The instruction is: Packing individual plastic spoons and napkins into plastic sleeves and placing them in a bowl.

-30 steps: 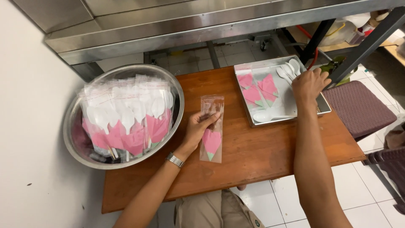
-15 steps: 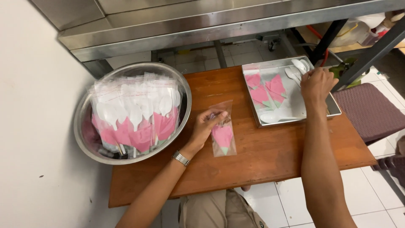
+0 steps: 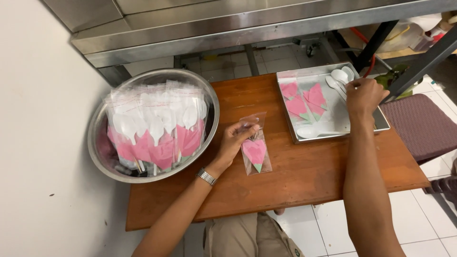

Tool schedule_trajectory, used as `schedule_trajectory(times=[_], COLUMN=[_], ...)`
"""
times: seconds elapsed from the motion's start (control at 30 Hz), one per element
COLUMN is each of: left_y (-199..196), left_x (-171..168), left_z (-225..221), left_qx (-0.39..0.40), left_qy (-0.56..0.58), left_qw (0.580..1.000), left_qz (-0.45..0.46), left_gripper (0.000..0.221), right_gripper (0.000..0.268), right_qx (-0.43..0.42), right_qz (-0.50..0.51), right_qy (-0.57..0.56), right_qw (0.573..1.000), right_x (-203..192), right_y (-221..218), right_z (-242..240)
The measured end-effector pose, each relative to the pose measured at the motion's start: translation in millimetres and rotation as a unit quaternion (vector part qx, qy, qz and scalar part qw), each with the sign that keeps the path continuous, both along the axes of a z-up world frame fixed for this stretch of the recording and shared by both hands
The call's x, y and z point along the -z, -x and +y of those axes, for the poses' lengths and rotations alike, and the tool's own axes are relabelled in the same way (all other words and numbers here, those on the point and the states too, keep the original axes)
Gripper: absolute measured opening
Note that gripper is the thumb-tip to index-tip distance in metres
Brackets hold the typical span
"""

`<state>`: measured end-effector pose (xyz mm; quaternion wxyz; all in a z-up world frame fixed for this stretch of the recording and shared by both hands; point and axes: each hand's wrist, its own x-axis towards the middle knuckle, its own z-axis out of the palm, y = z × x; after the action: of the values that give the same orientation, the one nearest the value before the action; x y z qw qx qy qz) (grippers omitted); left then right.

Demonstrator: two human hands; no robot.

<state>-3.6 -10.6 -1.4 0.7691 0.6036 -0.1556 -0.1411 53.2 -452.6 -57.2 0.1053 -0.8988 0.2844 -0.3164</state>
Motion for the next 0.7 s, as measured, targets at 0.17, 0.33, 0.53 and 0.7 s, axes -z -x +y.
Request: schedule_trajectory(times=[0.17,0.33,0.53,0.7], left_y=[5,11,0,-3], left_x=[-14,-27,-2,8], left_z=[1,2,1,1], left_qx=[0.019,0.032,-0.029,0.005], left_qy=[0.046,0.060,0.015,0.065], left_qw=[0.998,0.998,0.999,0.997], left_qz=[-0.034,-0.016,-0.010,0.034], left_gripper=[0.016,0.025,0.017,0.021], right_gripper=[0.011,0.006,0.054,0.097], right_qx=[-0.008,-0.153,-0.295,-0.413], right_qz=[-0.052,-0.204,-0.251,-0.200], right_qy=[-0.006,-0.062,-0.513,-0.560], right_qw=[0.999,0.965,0.766,0.689], right_x=[-1,-49,-117,-143], right_y=[-1,26,44,62], right_z=[-1,43,127,186])
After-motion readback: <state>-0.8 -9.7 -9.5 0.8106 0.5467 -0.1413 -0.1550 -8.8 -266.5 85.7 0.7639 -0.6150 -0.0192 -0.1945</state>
